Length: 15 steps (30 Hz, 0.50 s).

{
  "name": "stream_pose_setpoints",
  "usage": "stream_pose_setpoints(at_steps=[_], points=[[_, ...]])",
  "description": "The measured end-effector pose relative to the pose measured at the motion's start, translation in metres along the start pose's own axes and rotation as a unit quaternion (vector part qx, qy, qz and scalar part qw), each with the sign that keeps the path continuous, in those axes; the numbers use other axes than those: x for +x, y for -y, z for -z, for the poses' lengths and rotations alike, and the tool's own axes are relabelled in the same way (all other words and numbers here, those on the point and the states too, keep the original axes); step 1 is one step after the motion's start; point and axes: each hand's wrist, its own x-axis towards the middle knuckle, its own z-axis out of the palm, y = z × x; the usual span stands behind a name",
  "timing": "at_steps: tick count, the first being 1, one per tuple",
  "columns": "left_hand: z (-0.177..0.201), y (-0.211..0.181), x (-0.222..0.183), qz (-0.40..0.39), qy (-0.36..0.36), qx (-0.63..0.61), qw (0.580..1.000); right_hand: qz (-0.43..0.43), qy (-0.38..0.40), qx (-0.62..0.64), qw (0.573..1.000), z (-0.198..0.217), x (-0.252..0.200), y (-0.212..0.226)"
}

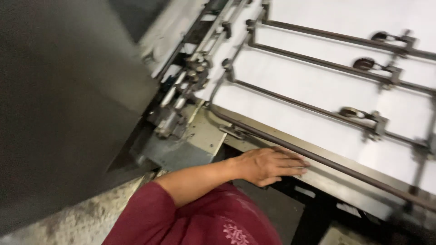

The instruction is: The person operates and adjusts a large-scale printing machine to process paper sheets.

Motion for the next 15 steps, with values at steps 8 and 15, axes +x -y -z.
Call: stream_pose_setpoints(at_steps=[8, 15], points=[[0.026, -0.018, 0.021, -0.017, 0.020, 0.000, 1.000, -0.220, -0.088, -0.164, 0.958, 0.118, -0.045, 0.094], [0.019, -0.019, 0.024, 0.011, 0.015, 0.057, 0.998, -0.184, -0.082, -0.136, 0.970, 0.125, -0.034, 0.110]])
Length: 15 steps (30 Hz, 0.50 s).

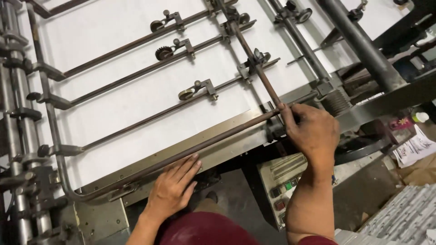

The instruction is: The person operates and adjusts a large-scale printing machine to process paper sheets.

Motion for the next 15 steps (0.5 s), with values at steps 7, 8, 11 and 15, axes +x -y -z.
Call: stream_pose_setpoints(at_steps=[7, 8, 11, 15], points=[[-0.0025, 0.0012, 0.0006, 0.006, 0.005, -0.007, 1.000, -0.025, 0.011, 0.013, 1.000, 0.0071, 0.0027, 0.0059], [-0.0022, 0.0013, 0.0012, 0.000, 0.000, -0.009, 1.000, -0.033, 0.025, 0.014, 0.999, 0.0076, 0.0025, 0.0059], [-0.0015, 0.0011, 0.0040, -0.008, -0.002, -0.007, 1.000, -0.030, 0.030, 0.017, 0.999, 0.0072, 0.0027, 0.0046], [-0.0013, -0.0012, 0.0042, -0.003, -0.005, -0.001, 1.000, -0.031, 0.043, 0.018, 0.998, 0.0067, 0.0042, 0.0058]])
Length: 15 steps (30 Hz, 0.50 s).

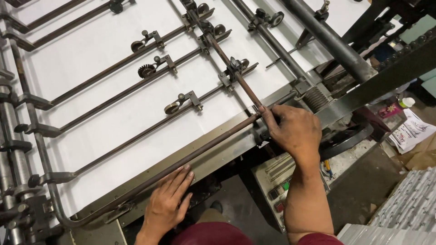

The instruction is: The person operates and adjusts a large-scale printing machine to process paper sheets.

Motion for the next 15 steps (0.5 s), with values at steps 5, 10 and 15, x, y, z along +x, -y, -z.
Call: stream_pose_setpoints(at_steps=[5, 10, 15], points=[[-0.0047, 0.0028, -0.0032, 0.012, 0.014, 0.003, 1.000, 0.004, -0.010, 0.005, 1.000, 0.0014, -0.0008, 0.0004], [-0.0047, 0.0027, -0.0026, 0.013, 0.010, 0.004, 1.000, -0.009, 0.016, 0.013, 1.000, 0.0002, 0.0016, -0.0014], [-0.0047, 0.0020, -0.0019, 0.013, 0.010, 0.024, 1.000, -0.008, 0.019, 0.001, 1.000, 0.0007, 0.0012, -0.0005]])
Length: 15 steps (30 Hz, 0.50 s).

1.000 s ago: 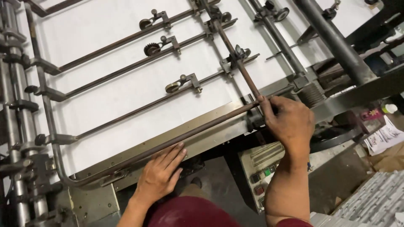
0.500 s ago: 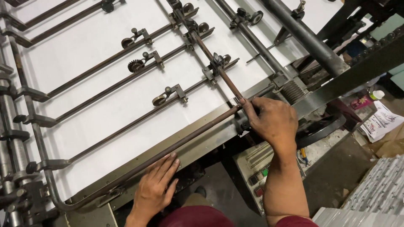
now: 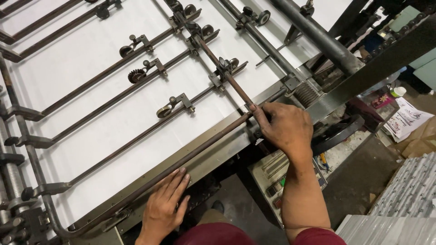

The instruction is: The person operates and adjusts a large-scale printing machine to process paper sheets.

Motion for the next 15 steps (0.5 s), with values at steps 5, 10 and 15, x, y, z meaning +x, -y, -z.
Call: stream_pose_setpoints(at_steps=[5, 10, 15], points=[[-0.0009, 0.0003, -0.0005, 0.000, -0.005, 0.001, 1.000, 0.003, -0.015, 0.019, 1.000, 0.0022, -0.0008, 0.0025], [-0.0011, 0.0004, -0.0013, 0.001, -0.001, -0.001, 1.000, -0.004, -0.006, 0.013, 1.000, 0.0033, -0.0008, 0.0036], [-0.0014, 0.0009, -0.0012, 0.001, 0.004, -0.005, 1.000, -0.010, 0.005, 0.034, 0.999, 0.0062, -0.0004, 0.0052]])
